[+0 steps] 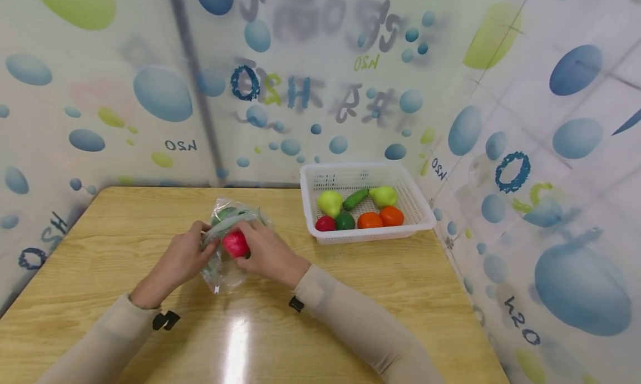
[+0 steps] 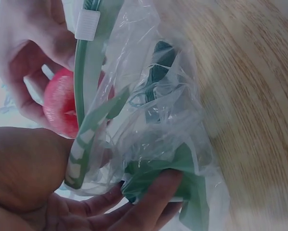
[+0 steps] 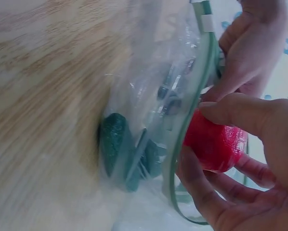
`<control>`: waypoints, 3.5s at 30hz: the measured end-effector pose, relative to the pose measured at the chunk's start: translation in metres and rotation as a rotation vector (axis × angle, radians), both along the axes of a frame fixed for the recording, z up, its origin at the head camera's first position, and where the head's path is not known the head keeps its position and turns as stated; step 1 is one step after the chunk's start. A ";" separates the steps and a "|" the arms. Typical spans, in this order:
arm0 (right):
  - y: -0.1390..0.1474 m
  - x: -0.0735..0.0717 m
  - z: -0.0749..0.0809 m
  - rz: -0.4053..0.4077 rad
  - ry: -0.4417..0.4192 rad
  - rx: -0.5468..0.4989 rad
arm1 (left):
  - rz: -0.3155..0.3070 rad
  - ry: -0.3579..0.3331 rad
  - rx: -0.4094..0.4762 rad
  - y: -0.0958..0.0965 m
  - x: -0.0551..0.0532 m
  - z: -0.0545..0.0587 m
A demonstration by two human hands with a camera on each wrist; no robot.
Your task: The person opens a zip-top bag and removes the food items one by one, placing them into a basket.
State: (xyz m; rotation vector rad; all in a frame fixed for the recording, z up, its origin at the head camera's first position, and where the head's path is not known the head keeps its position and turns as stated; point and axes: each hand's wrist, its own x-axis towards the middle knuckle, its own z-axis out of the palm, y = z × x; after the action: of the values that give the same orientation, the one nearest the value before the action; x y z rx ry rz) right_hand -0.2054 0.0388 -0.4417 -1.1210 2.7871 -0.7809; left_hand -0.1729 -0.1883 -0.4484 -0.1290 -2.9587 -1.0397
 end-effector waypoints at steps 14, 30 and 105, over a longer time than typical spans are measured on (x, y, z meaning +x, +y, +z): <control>0.015 0.004 0.015 0.025 -0.008 -0.092 | 0.008 0.012 0.023 0.000 0.002 0.000; 0.037 0.001 0.034 -0.011 0.025 -0.169 | 0.026 0.015 0.033 -0.001 0.002 -0.001; 0.090 -0.029 0.057 -0.335 0.296 -0.044 | 0.074 0.026 -0.101 -0.008 0.005 0.001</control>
State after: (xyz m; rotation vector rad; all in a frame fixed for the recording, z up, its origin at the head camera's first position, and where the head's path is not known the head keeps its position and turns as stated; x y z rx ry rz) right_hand -0.2345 0.1290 -0.3843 -0.8453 3.2785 -0.7560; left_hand -0.1675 -0.1963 -0.4470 -0.0324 -2.9676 -0.8744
